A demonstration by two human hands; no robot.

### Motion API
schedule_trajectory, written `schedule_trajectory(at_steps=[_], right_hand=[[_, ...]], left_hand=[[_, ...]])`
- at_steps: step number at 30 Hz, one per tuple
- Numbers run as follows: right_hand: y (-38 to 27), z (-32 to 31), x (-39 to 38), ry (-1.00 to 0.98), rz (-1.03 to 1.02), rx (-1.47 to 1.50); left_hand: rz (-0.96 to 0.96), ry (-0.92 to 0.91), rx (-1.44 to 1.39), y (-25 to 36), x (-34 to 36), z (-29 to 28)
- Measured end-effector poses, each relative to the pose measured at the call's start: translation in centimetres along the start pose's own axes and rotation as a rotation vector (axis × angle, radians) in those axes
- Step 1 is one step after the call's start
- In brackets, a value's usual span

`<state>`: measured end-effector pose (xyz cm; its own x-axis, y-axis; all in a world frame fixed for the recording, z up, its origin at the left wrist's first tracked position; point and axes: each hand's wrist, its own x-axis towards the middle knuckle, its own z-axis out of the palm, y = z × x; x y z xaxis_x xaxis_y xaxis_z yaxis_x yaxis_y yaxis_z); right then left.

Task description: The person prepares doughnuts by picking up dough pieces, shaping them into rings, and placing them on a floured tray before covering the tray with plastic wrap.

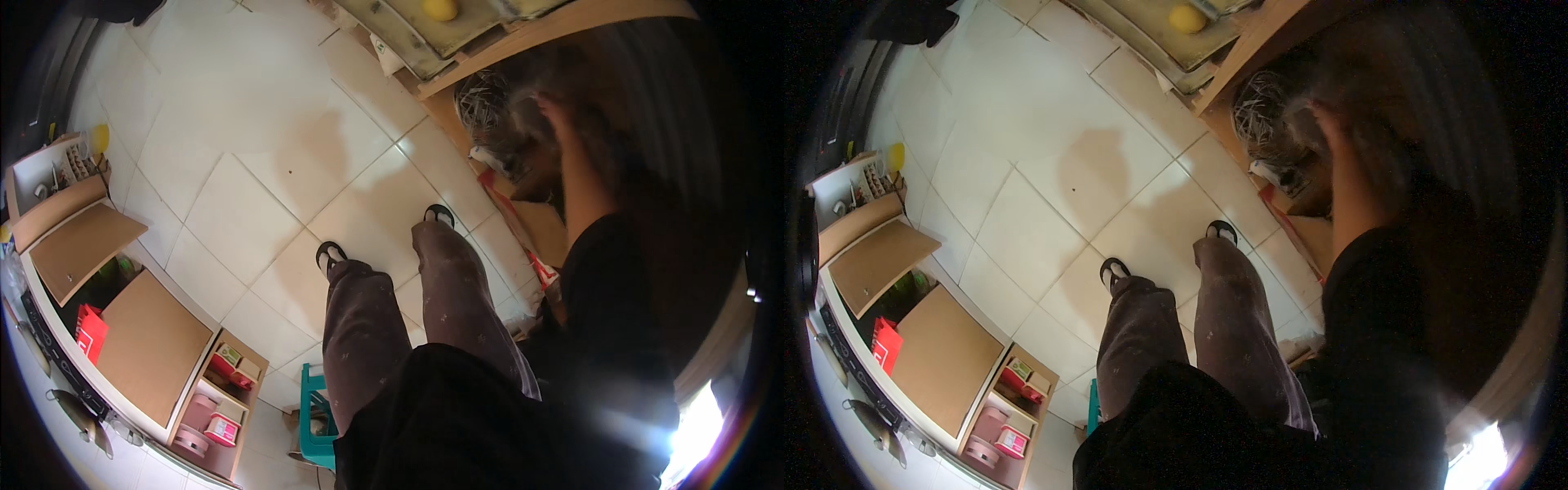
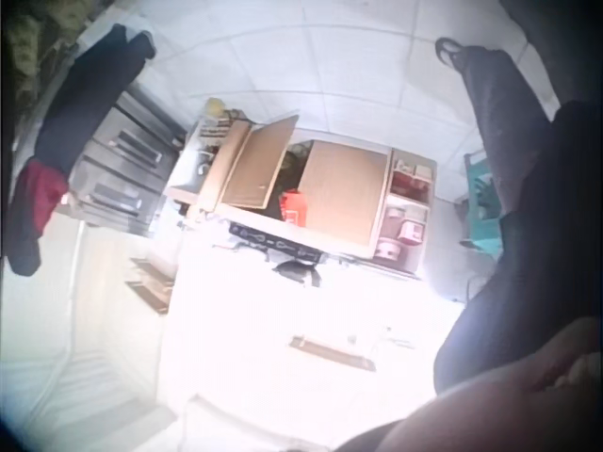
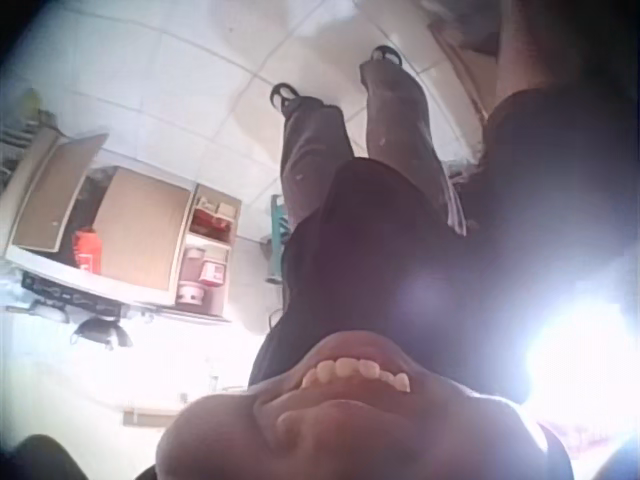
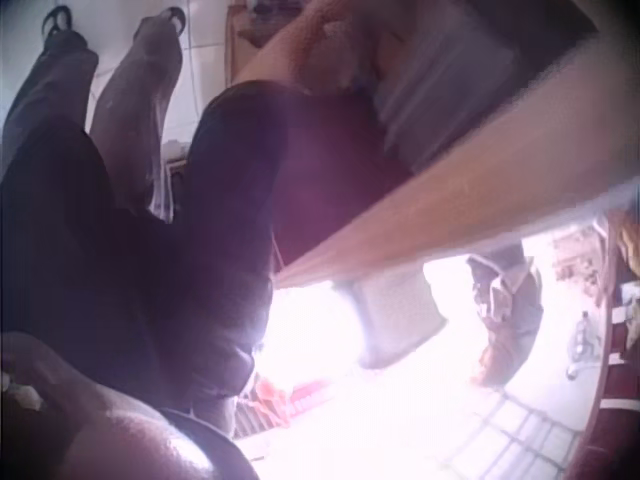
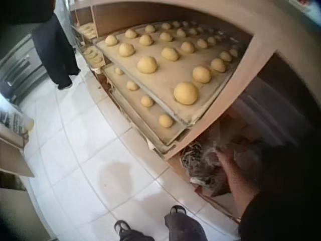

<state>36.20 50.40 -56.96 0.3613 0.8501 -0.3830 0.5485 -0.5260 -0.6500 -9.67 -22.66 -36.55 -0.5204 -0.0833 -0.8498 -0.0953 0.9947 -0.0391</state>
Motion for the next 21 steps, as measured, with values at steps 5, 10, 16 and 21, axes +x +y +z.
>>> schedule_trajectory(at_steps=[5, 10, 16, 21], right_hand=[[-3.7, 4.2, -18.0, 0.447, -0.391, 0.086], [-10.0, 4.2, -38.7, 0.065, -0.415, 0.22], [-15.3, 7.2, -55.9, -0.564, -0.736, 0.455], [-20.2, 6.9, -58.0, -0.537, -0.491, 0.368]], left_hand=[[0.247, 0.141, -0.014, 4.8, 2.0, -5.2], [0.582, 0.025, -0.354, 21.6, 0.9, -8.6], [0.644, -0.67, -0.339, 32.7, -5.5, -6.4], [1.096, -0.376, -0.119, 34.5, -7.5, -7.6]])
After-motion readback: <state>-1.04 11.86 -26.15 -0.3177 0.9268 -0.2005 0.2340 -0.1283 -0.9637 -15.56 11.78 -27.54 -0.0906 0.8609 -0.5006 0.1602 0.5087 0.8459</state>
